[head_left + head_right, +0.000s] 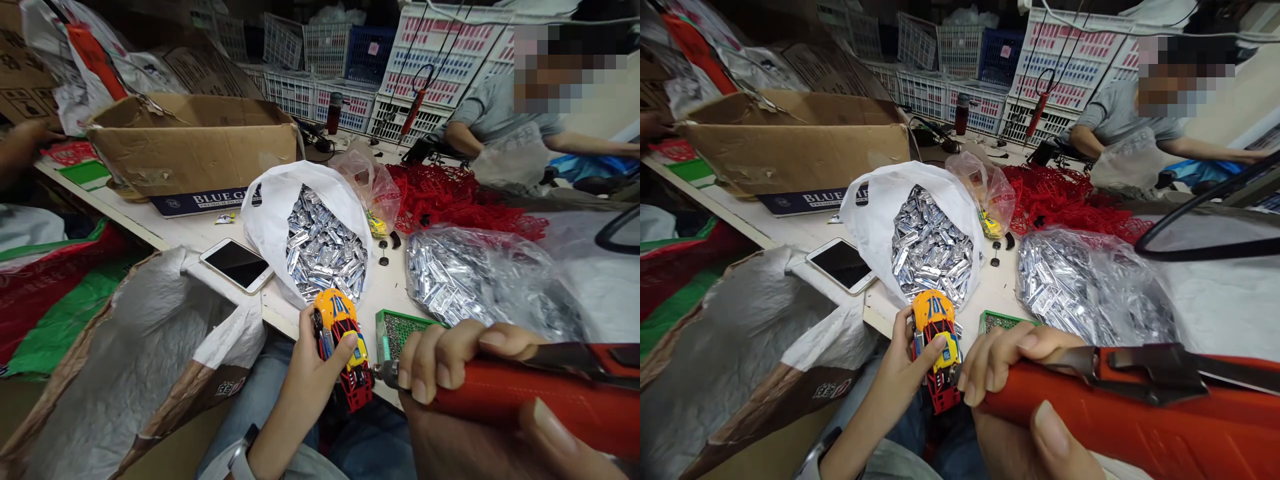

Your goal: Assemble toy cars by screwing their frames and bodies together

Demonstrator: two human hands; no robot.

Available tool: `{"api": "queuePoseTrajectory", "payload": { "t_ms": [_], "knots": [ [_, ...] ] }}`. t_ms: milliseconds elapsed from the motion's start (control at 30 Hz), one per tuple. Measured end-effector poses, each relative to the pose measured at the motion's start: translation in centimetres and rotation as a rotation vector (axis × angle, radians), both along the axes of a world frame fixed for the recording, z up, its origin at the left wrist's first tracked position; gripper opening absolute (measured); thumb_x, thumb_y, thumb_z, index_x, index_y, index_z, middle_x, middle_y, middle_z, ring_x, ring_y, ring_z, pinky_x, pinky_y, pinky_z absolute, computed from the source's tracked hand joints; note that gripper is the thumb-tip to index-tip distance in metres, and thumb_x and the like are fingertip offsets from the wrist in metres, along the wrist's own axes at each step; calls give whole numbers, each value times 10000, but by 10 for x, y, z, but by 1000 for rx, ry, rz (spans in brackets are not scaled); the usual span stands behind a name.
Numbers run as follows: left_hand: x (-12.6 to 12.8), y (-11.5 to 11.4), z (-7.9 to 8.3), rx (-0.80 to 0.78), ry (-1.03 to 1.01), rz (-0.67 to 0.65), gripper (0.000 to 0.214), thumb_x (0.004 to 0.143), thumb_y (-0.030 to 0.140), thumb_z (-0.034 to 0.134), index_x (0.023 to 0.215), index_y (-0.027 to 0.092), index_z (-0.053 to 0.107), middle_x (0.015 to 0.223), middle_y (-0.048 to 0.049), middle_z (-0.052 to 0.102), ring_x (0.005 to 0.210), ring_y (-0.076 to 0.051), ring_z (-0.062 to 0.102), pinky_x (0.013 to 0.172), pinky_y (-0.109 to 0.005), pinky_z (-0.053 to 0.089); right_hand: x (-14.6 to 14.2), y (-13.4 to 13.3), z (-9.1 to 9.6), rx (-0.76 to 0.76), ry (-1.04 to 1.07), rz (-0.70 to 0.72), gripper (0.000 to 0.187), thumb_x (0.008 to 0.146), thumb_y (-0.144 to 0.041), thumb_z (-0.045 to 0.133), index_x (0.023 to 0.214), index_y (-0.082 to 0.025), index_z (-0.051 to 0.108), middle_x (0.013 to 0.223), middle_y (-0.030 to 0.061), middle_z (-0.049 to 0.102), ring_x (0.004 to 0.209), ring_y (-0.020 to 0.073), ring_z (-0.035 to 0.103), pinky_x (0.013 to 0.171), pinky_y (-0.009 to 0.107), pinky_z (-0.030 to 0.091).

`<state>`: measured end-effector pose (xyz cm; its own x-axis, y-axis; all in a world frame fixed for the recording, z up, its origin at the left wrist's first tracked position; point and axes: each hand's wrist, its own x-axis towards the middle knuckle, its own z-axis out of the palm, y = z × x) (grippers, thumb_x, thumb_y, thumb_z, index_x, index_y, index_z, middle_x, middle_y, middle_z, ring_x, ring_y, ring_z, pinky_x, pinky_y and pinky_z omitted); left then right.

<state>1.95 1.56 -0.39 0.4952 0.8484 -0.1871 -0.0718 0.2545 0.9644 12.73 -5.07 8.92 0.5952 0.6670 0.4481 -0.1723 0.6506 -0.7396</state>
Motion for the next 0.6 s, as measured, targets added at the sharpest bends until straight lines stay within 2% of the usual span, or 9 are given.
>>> {"api": "queuePoseTrajectory", "payload": {
  "t_ms": [333,467,600],
  "knots": [
    [0,-1,2,-8,4,9,626,867,521,703,1332,267,368,1235,-69,661,1097,-248,652,990,-397,494,0,3,-3,25,0,3,186,867,-328,690,1013,-216,659,671,-12,558,498,151,539,487,293,479],
    [1,-2,4,30,60,24,633,856,538,685,1325,252,370,1243,-87,656,1118,-262,636,994,-407,483,-4,3,-4,60,-5,-34,166,866,-311,683,995,-211,655,668,-16,540,492,146,524,479,285,463],
    [1,-1,7,36,112,42,625,863,544,654,1325,231,371,1261,-113,634,1165,-284,610,1028,-436,456,-15,6,-3,33,-28,-93,140,874,-325,662,973,-227,651,664,-20,509,483,147,493,472,291,441]
  ]
}}
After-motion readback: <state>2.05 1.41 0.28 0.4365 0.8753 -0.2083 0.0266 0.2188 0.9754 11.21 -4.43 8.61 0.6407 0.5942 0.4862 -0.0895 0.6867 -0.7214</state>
